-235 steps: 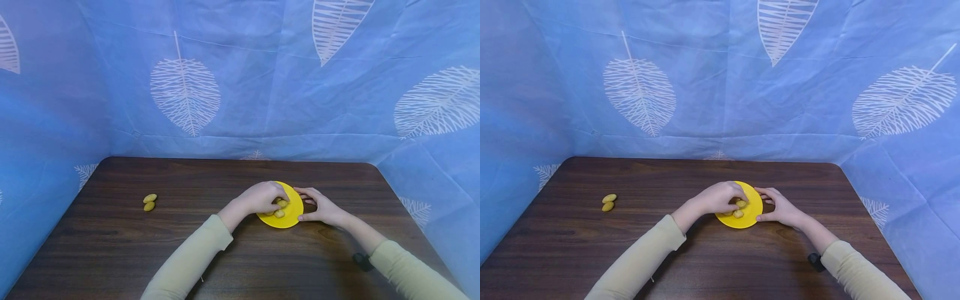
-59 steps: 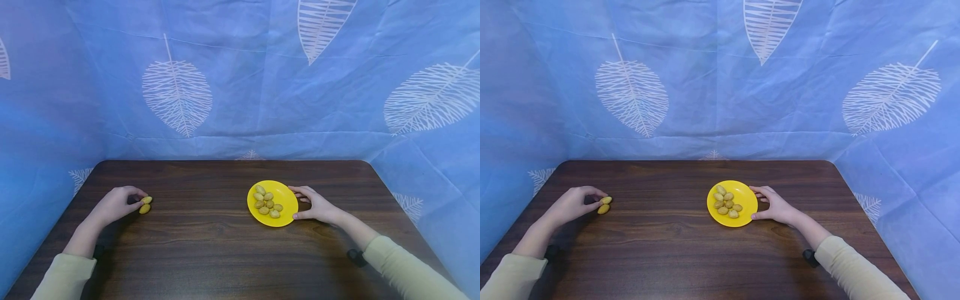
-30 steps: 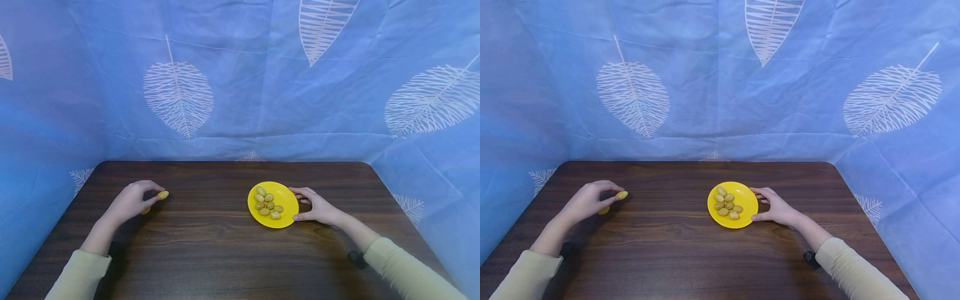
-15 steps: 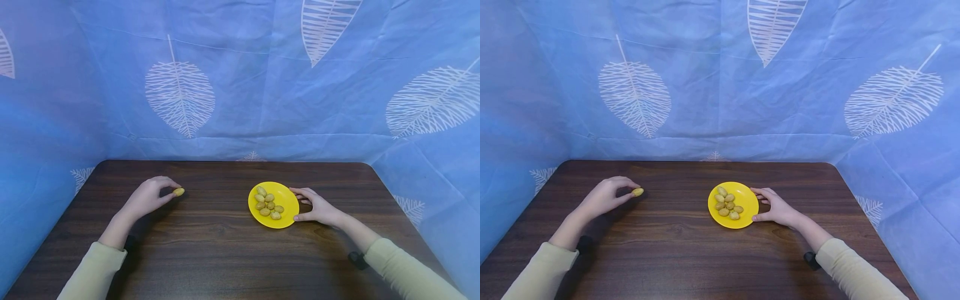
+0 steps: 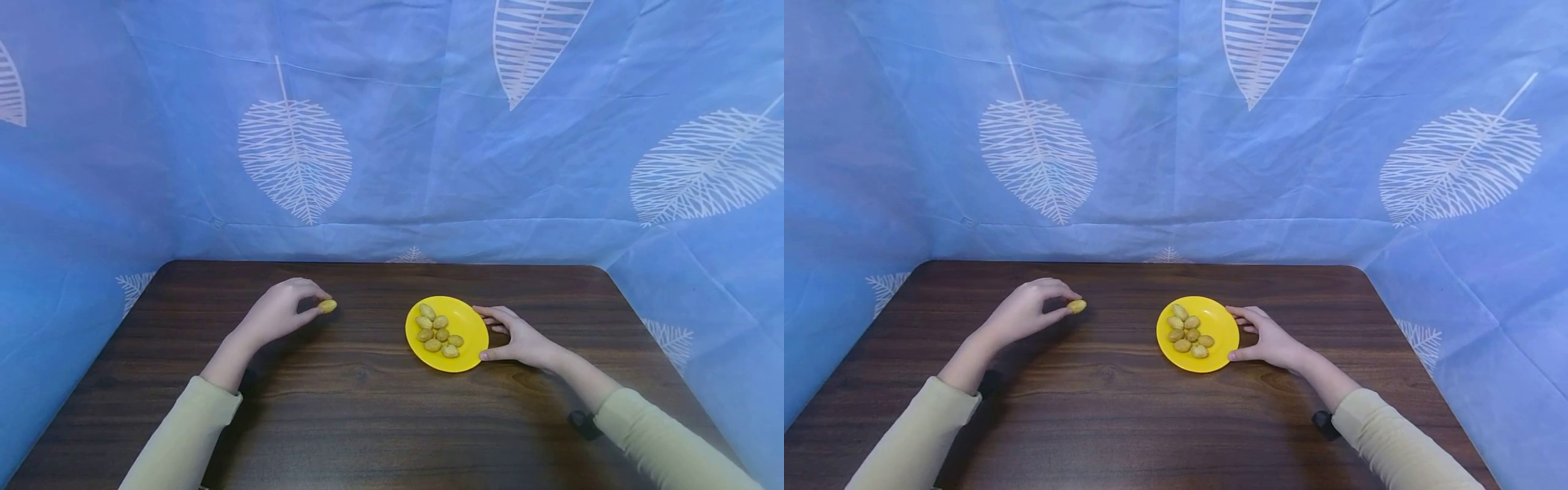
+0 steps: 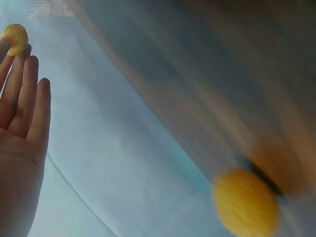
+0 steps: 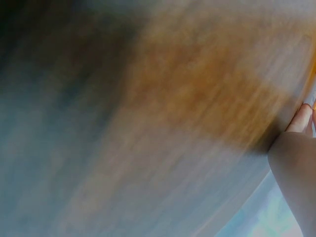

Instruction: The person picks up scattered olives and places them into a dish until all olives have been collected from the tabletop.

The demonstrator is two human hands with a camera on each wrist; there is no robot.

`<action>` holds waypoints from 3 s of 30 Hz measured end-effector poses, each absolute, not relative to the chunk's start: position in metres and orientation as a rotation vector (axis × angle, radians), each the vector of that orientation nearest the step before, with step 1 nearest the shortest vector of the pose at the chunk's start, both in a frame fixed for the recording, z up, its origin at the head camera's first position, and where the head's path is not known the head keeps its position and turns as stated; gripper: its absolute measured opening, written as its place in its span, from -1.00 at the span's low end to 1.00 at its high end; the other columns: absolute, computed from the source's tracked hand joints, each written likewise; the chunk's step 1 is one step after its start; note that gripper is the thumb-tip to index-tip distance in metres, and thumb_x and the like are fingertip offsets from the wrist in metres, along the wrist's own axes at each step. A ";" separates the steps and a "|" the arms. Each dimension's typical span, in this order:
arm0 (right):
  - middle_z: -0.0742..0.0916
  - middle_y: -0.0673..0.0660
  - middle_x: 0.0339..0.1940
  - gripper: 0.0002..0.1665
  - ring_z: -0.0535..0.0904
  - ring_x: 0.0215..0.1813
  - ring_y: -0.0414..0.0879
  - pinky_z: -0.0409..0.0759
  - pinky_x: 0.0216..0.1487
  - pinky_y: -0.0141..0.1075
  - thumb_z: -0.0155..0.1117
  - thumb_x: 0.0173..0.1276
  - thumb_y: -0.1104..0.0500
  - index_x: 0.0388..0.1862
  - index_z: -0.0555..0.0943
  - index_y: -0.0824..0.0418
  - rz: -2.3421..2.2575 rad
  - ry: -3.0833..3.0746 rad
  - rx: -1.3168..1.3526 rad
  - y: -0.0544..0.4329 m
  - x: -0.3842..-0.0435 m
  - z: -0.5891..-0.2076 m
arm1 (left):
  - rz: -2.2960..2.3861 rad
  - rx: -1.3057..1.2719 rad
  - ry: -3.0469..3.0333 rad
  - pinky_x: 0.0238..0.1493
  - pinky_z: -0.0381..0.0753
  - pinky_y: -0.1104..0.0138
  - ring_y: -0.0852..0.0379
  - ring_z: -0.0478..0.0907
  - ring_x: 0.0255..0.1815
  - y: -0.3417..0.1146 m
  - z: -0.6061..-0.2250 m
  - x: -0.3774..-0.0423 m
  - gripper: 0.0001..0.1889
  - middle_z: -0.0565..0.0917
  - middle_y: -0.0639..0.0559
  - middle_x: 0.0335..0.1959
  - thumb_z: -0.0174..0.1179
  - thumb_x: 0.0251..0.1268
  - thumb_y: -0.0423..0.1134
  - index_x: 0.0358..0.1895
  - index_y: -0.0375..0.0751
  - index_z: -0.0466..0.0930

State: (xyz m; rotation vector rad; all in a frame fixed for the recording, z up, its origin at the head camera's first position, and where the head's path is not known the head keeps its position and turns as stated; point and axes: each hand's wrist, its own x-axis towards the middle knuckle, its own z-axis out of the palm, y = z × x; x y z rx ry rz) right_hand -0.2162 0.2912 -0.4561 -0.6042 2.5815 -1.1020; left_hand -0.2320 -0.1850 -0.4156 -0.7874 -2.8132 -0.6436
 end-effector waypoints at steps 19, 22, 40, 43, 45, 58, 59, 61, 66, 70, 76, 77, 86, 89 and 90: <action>0.46 0.36 0.45 0.05 0.47 0.42 0.29 0.50 0.32 -0.60 0.64 0.30 0.11 0.63 0.30 0.33 -1.130 2.577 -0.581 0.290 -0.216 -0.455 | -0.772 -1.004 -2.709 0.26 0.74 0.14 0.07 0.73 0.11 -0.101 -0.406 -0.242 -0.74 0.82 0.08 0.02 0.49 0.35 -0.28 0.07 -0.03 0.83; 0.46 0.37 0.45 0.04 0.47 0.42 0.31 0.53 0.34 -0.55 0.64 0.30 0.12 0.63 0.30 0.33 -1.130 2.576 -0.587 0.290 -0.216 -0.455 | -0.771 -1.045 -2.706 0.26 0.74 0.15 0.08 0.72 0.12 -0.089 -0.407 -0.243 -0.74 0.82 0.09 0.03 0.47 0.37 -0.26 0.09 -0.01 0.83; 0.46 0.37 0.45 0.04 0.46 0.42 0.31 0.53 0.33 -0.54 0.63 0.31 0.12 0.63 0.30 0.34 -1.138 2.571 -0.599 0.289 -0.215 -0.453 | -0.816 -1.229 -2.694 0.35 0.68 0.16 0.05 0.70 0.21 -0.034 -0.413 -0.247 -0.73 0.80 0.04 0.11 0.42 0.45 -0.22 0.15 -0.07 0.80; 0.46 0.36 0.45 0.04 0.46 0.42 0.30 0.52 0.32 -0.57 0.63 0.31 0.12 0.64 0.29 0.34 -1.142 2.566 -0.591 0.289 -0.216 -0.454 | -0.806 -1.244 -2.708 0.34 0.68 0.18 0.07 0.70 0.21 -0.024 -0.414 -0.247 -0.74 0.80 0.04 0.11 0.39 0.47 -0.21 0.16 -0.08 0.79; 0.46 0.36 0.44 0.04 0.46 0.42 0.29 0.52 0.31 -0.57 0.63 0.32 0.11 0.64 0.29 0.34 -1.142 2.565 -0.588 0.289 -0.216 -0.454 | -0.796 -1.261 -2.708 0.31 0.69 0.23 0.09 0.70 0.18 -0.018 -0.415 -0.247 -0.74 0.81 0.06 0.09 0.38 0.48 -0.19 0.15 -0.07 0.80; 0.46 0.36 0.44 0.05 0.46 0.41 0.27 0.52 0.32 -0.55 0.63 0.31 0.11 0.64 0.29 0.34 -1.139 2.570 -0.587 0.288 -0.215 -0.454 | -0.618 -1.409 -2.720 0.28 0.67 0.39 0.20 0.72 0.13 0.012 -0.423 -0.251 -0.77 0.83 0.13 0.07 0.37 0.50 -0.16 0.12 -0.02 0.82; 0.46 0.36 0.44 0.05 0.47 0.41 0.28 0.53 0.32 -0.55 0.63 0.31 0.12 0.64 0.29 0.35 -1.140 2.570 -0.589 0.288 -0.215 -0.454 | -0.601 -1.419 -2.723 0.26 0.68 0.40 0.21 0.72 0.12 0.014 -0.424 -0.252 -0.77 0.83 0.14 0.06 0.37 0.50 -0.16 0.11 -0.02 0.83; 0.46 0.36 0.43 0.05 0.47 0.41 0.28 0.53 0.32 -0.55 0.63 0.31 0.12 0.64 0.29 0.35 -1.140 2.571 -0.596 0.288 -0.216 -0.455 | -0.561 -1.430 -2.736 0.25 0.67 0.42 0.23 0.72 0.11 0.019 -0.426 -0.254 -0.78 0.83 0.16 0.06 0.37 0.50 -0.15 0.11 0.00 0.83; 0.46 0.37 0.43 0.05 0.47 0.40 0.29 0.52 0.30 -0.57 0.63 0.31 0.13 0.64 0.28 0.36 -1.149 2.566 -0.602 0.289 -0.216 -0.456 | -0.494 -1.428 -2.783 0.30 0.65 0.40 0.23 0.71 0.13 0.027 -0.429 -0.256 -0.78 0.83 0.17 0.06 0.35 0.52 -0.14 0.11 0.02 0.83; 0.45 0.37 0.43 0.05 0.47 0.41 0.29 0.52 0.30 -0.59 0.63 0.31 0.13 0.64 0.28 0.36 -1.152 2.564 -0.597 0.289 -0.216 -0.456 | -0.457 -1.416 -2.806 0.32 0.65 0.38 0.21 0.70 0.13 0.030 -0.429 -0.256 -0.79 0.83 0.17 0.05 0.34 0.53 -0.14 0.11 0.02 0.83; 0.45 0.37 0.44 0.05 0.47 0.41 0.30 0.52 0.30 -0.60 0.63 0.31 0.12 0.63 0.29 0.36 -1.151 2.568 -0.589 0.288 -0.216 -0.456 | -0.443 -1.408 -2.817 0.30 0.65 0.38 0.21 0.70 0.10 0.032 -0.429 -0.257 -0.79 0.83 0.17 0.03 0.33 0.54 -0.12 0.10 0.02 0.83; 0.45 0.38 0.44 0.04 0.47 0.42 0.30 0.51 0.30 -0.60 0.63 0.31 0.12 0.63 0.29 0.36 -1.153 2.567 -0.588 0.288 -0.215 -0.456 | -0.441 -1.407 -2.819 0.29 0.66 0.37 0.21 0.70 0.09 0.032 -0.429 -0.257 -0.79 0.83 0.17 0.03 0.33 0.54 -0.11 0.10 0.02 0.83; 0.45 0.36 0.44 0.03 0.47 0.41 0.27 0.52 0.31 -0.57 0.61 0.33 0.12 0.64 0.29 0.35 -1.163 2.556 -0.598 0.287 -0.214 -0.454 | -0.364 -1.431 -2.812 0.32 0.64 0.37 0.21 0.70 0.09 0.039 -0.431 -0.259 -0.80 0.84 0.19 0.01 0.34 0.53 -0.12 0.08 0.02 0.84; 0.45 0.36 0.44 0.03 0.47 0.40 0.26 0.53 0.31 -0.57 0.62 0.33 0.13 0.63 0.29 0.35 -1.164 2.560 -0.600 0.288 -0.214 -0.454 | -0.350 -1.434 -2.803 0.31 0.65 0.37 0.21 0.70 0.07 0.040 -0.432 -0.258 -0.80 0.84 0.19 -0.01 0.34 0.53 -0.12 0.07 0.02 0.84; 0.45 0.35 0.44 0.03 0.47 0.41 0.26 0.53 0.32 -0.56 0.61 0.33 0.13 0.64 0.29 0.35 -1.165 2.560 -0.603 0.288 -0.214 -0.454 | -0.346 -1.432 -2.802 0.30 0.65 0.37 0.21 0.70 0.07 0.040 -0.431 -0.258 -0.81 0.84 0.19 -0.01 0.33 0.54 -0.11 0.07 0.02 0.84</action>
